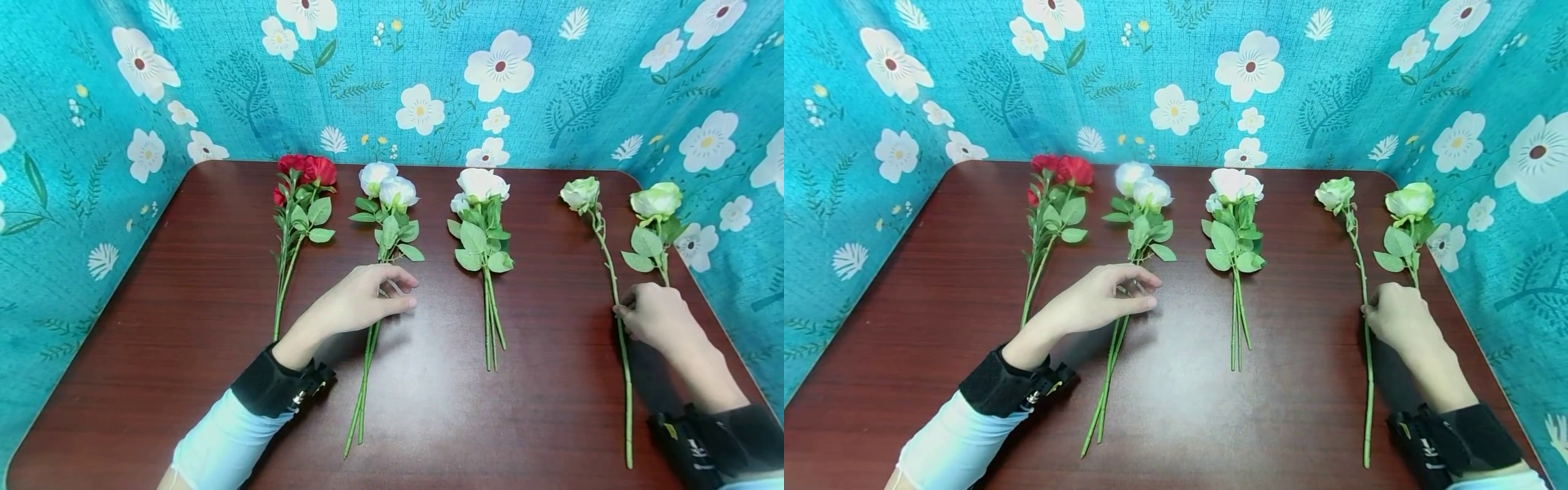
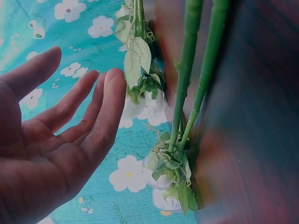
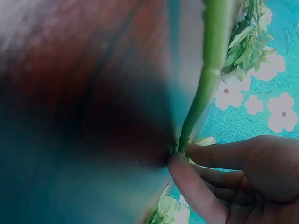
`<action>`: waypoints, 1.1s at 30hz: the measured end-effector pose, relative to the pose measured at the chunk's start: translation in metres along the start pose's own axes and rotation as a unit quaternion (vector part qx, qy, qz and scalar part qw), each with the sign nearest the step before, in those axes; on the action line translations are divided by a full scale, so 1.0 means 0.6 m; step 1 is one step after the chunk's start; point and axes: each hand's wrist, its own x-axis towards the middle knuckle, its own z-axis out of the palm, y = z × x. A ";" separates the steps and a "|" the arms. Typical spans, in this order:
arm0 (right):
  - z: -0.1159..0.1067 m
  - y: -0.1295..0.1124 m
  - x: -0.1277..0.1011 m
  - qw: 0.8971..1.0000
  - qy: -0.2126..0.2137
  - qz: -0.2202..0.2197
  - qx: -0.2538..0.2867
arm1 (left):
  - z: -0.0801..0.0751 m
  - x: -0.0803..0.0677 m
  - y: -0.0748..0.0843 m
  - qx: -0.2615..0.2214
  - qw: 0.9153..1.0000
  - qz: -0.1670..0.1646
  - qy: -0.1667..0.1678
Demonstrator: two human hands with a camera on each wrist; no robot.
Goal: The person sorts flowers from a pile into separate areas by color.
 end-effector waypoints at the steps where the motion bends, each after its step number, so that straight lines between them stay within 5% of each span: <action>1: -0.001 0.001 0.000 1.000 0.000 0.003 0.002 | 0.000 0.000 0.000 -0.001 1.000 0.000 0.000; 6: -0.010 0.012 -0.005 0.999 0.026 0.024 -0.017 | -0.001 0.000 0.002 0.004 1.000 0.000 -0.001; 15: -0.028 0.023 -0.018 0.989 0.033 0.125 -0.068 | -0.004 0.000 0.003 0.013 1.000 -0.001 -0.001; 33: -0.030 0.055 -0.027 0.982 -0.013 0.165 -0.089 | -0.004 0.000 0.002 0.005 1.000 0.001 -0.005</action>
